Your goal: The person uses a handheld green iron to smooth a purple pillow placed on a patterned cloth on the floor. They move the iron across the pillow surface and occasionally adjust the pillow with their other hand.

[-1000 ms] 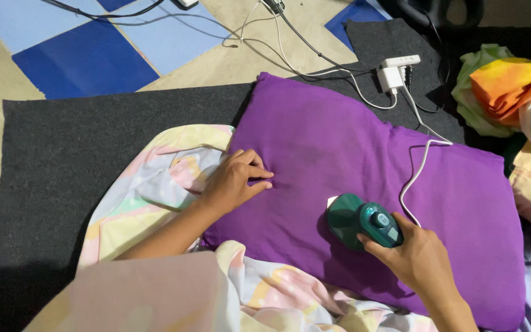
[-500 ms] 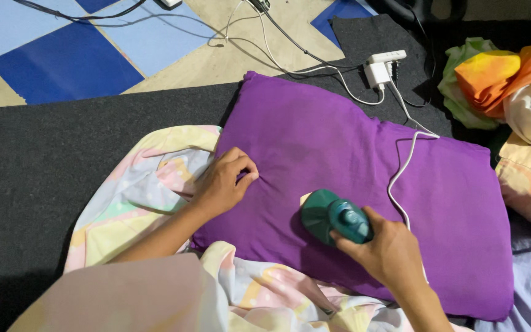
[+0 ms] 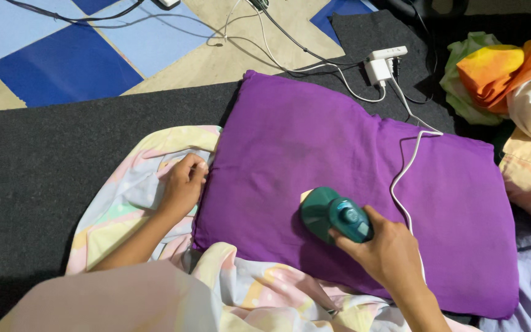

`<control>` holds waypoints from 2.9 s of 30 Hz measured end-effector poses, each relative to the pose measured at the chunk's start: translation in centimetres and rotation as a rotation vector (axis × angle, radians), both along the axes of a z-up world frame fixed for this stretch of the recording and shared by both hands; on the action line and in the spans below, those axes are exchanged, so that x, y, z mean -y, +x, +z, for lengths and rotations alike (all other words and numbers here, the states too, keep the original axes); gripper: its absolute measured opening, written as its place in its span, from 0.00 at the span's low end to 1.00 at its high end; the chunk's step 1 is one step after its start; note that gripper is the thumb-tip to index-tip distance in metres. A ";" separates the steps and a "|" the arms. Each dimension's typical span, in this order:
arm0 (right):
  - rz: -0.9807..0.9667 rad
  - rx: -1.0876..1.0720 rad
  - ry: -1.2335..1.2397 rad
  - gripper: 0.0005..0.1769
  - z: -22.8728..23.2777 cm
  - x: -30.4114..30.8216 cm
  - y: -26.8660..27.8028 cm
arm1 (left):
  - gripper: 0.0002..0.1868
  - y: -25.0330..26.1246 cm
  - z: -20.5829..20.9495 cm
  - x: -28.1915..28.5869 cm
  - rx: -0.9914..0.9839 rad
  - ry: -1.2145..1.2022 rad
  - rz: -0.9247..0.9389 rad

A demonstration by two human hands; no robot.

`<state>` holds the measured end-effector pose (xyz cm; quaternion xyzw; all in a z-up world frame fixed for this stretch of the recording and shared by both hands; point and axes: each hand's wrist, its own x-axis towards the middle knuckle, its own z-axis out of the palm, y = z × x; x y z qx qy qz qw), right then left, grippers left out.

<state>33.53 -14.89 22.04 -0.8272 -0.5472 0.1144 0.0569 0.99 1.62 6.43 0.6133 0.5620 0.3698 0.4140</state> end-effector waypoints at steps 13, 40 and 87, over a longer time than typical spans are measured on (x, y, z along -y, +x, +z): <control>0.214 -0.015 0.038 0.33 1.2 -5.9 -7.4 | 0.18 -3.6 -3.3 -0.5 0.344 -0.162 -0.045; 0.393 0.066 -0.081 0.32 1.4 -11.0 -13.2 | 0.17 -5.1 -1.9 -0.9 0.627 -0.335 0.067; 0.645 -0.073 0.366 0.22 -6.0 -3.0 -6.0 | 0.11 -0.9 12.1 0.9 0.345 -0.387 0.114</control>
